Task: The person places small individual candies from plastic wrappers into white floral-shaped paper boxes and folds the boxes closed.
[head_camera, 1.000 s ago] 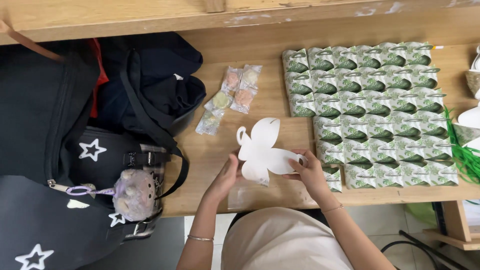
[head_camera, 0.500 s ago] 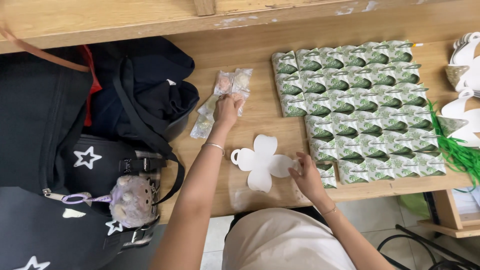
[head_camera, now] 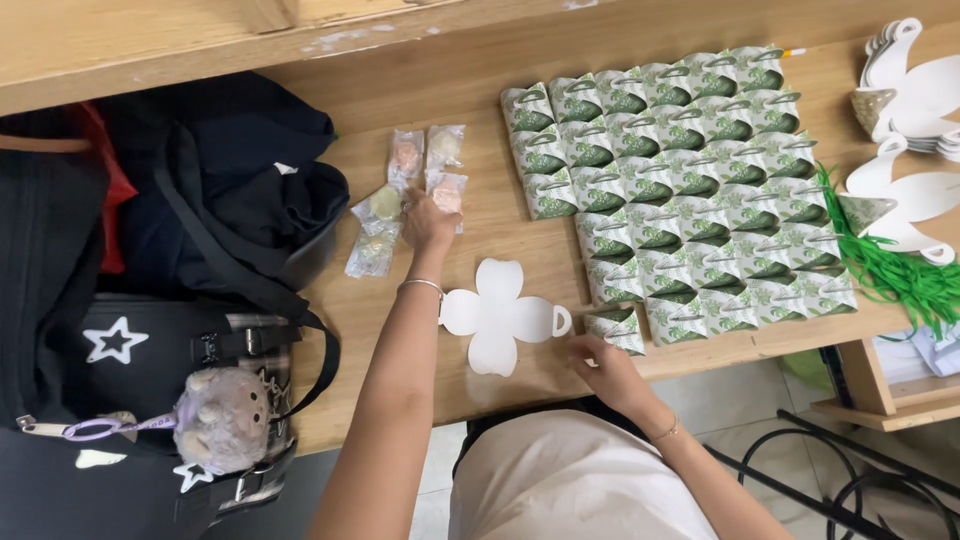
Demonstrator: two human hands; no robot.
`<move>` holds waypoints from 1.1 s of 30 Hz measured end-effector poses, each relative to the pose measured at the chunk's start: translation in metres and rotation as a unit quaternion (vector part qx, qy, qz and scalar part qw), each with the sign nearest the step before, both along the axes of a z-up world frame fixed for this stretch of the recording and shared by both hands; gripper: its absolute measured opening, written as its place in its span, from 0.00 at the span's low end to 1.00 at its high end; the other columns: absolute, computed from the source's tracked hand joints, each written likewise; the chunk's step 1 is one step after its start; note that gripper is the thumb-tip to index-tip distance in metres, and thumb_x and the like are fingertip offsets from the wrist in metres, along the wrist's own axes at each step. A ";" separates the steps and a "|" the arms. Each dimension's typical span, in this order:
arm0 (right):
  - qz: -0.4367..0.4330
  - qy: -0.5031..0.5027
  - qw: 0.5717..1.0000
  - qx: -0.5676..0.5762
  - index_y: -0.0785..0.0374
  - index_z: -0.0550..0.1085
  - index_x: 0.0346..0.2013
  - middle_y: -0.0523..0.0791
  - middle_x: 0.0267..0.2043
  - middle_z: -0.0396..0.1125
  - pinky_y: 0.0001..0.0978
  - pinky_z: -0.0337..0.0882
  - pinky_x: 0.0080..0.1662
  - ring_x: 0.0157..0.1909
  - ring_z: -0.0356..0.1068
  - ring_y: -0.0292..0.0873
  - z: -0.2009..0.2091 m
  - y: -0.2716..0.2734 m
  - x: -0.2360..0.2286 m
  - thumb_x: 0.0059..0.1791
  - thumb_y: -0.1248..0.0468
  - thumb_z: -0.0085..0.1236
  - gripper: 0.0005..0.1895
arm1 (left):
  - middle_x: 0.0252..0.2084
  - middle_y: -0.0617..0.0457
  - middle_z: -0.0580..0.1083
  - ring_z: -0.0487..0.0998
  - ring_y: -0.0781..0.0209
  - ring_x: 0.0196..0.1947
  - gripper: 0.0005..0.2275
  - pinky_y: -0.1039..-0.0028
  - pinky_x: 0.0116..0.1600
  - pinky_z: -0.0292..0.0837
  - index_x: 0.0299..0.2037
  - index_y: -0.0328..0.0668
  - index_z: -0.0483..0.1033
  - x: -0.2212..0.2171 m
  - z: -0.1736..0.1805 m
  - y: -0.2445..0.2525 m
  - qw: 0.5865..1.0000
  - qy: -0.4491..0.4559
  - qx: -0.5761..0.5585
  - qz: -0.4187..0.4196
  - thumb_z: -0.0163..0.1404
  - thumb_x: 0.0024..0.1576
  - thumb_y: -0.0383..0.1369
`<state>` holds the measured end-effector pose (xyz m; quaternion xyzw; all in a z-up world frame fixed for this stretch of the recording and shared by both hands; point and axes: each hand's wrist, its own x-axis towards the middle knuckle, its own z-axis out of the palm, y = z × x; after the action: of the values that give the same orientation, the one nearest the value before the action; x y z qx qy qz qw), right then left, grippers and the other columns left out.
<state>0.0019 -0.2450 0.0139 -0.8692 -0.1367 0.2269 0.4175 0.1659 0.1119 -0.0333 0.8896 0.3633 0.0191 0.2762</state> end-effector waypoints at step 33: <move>-0.218 0.364 0.805 0.415 0.63 0.76 0.47 0.42 0.46 0.75 0.33 0.73 0.51 0.48 0.73 0.37 0.036 0.022 0.040 0.51 0.68 0.57 0.10 | 0.49 0.43 0.76 0.78 0.58 0.47 0.28 0.71 0.49 0.78 0.61 0.33 0.66 -0.196 0.079 -0.101 0.869 -0.216 -0.437 -0.087 0.64 0.54 0.35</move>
<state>0.0417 -0.2231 0.0500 -0.4736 0.1368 0.3514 0.7959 -0.0305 0.0110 0.0461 0.6795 0.1869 0.0263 0.7090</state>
